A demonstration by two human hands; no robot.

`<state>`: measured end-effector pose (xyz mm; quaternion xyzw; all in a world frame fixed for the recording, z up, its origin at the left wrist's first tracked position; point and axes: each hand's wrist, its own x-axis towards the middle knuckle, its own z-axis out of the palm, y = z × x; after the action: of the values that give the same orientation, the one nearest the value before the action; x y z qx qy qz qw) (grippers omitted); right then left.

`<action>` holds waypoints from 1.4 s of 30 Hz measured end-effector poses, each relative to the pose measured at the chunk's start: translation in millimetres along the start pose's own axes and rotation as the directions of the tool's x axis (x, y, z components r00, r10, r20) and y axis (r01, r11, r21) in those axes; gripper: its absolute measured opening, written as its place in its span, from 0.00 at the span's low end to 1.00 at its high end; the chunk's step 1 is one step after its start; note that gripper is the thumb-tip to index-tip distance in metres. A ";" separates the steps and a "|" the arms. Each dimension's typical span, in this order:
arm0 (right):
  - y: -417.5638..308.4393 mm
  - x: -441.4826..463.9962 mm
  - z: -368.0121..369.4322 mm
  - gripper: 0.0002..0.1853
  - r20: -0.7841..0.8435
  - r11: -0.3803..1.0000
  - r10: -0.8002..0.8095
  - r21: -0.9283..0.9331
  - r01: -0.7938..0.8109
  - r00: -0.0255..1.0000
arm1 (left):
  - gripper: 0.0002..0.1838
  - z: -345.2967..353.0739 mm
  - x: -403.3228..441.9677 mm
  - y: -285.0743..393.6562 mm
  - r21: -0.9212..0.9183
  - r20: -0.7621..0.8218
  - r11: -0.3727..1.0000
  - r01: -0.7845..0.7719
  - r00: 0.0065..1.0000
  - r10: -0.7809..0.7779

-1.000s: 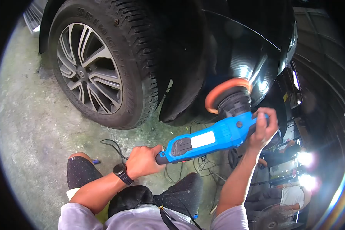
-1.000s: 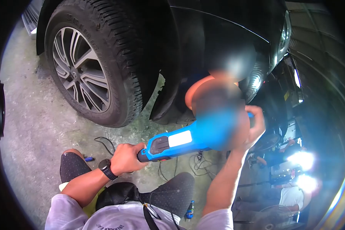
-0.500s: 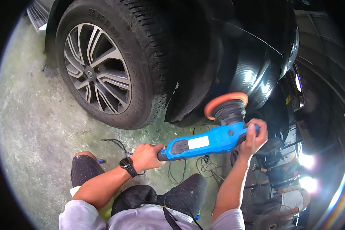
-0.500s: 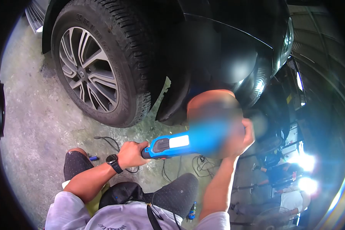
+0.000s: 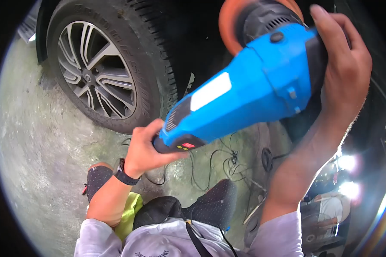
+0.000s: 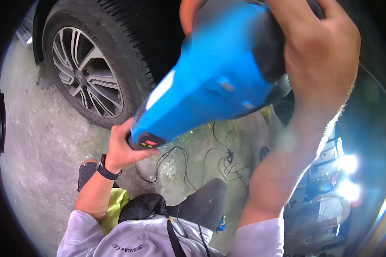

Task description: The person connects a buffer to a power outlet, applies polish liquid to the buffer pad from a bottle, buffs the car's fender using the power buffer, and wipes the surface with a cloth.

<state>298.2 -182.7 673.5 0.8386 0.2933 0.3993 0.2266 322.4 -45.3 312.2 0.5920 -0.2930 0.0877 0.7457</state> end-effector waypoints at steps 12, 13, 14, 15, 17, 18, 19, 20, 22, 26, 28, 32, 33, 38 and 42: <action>-82.1 -95.1 43.6 0.09 -0.079 0.594 0.760 0.487 -0.640 0.645 | 0.23 -25.8 -30.8 -60.6 0.232 0.179 0.964 0.128 0.969 -0.172; -84.5 -106.3 48.1 0.09 -0.093 0.596 0.768 0.467 -0.653 0.634 | 0.21 -25.0 -32.5 -61.9 0.240 0.150 0.965 0.107 0.978 -0.146; -85.5 -118.9 52.4 0.08 -0.107 0.597 0.775 0.447 -0.667 0.622 | 0.21 -27.4 -34.1 -62.1 0.247 0.149 0.963 0.109 0.978 -0.149; -87.2 -130.1 55.3 0.08 -0.107 0.595 0.776 0.452 -0.665 0.621 | 0.20 -29.6 -34.5 -62.2 0.319 0.169 0.943 0.093 0.974 -0.154; -89.7 -152.7 60.4 0.09 -0.050 0.443 0.862 0.555 -0.704 0.504 | 0.19 -32.4 -36.0 -65.2 0.422 0.192 0.905 0.059 0.969 -0.153; -90.0 -164.5 63.1 0.09 -0.061 0.465 0.855 0.529 -0.710 0.515 | 0.19 -32.3 -37.8 -65.0 0.429 0.196 0.902 0.055 0.969 -0.153; -92.3 -176.8 68.1 0.09 -0.059 0.439 0.871 0.540 -0.718 0.488 | 0.18 -31.6 -38.4 -63.8 0.460 0.200 0.886 0.051 0.967 -0.159; -94.9 -189.0 73.6 0.09 -0.059 0.414 0.885 0.551 -0.725 0.461 | 0.18 -31.0 -38.7 -63.5 0.491 0.203 0.870 0.043 0.966 -0.163; -102.6 -210.1 85.1 0.09 -0.041 0.348 0.913 0.596 -0.724 0.405 | 0.16 -32.7 -42.2 -70.3 0.519 0.231 0.854 0.027 0.958 -0.171; -115.7 -249.4 110.2 0.08 -0.022 0.249 0.948 0.668 -0.701 0.316 | 0.19 -36.6 -49.6 -86.2 0.541 0.248 0.840 0.032 0.949 -0.196; -123.2 -266.9 122.3 0.08 -0.014 0.210 0.961 0.686 -0.697 0.275 | 0.19 -40.4 -53.6 -97.2 0.564 0.278 0.826 -0.004 0.943 -0.185; -141.6 -295.4 146.2 0.08 0.034 0.088 0.984 0.767 -0.636 0.176 | 0.18 -45.2 -62.7 -115.2 0.652 0.284 0.756 -0.060 0.944 -0.170; -146.4 -302.3 151.2 0.06 0.084 0.026 0.985 0.790 -0.613 0.150 | 0.18 -47.9 -65.0 -120.8 0.694 0.301 0.718 -0.061 0.929 -0.213; -161.9 -349.4 195.6 0.03 0.185 -0.174 0.983 0.914 -0.366 -0.005 | 0.19 -46.2 -71.4 -129.5 0.753 0.314 0.651 -0.097 0.922 -0.226; -169.5 -396.3 222.3 0.02 0.279 -0.292 0.956 0.929 -0.226 -0.086 | 0.29 -35.2 -74.6 -124.4 0.794 0.368 0.605 -0.056 0.837 -0.406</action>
<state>222.1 -358.9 228.0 0.5391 -0.1167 0.4974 -0.6696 332.9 -31.5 164.0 0.8821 -0.3511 -0.0326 0.3123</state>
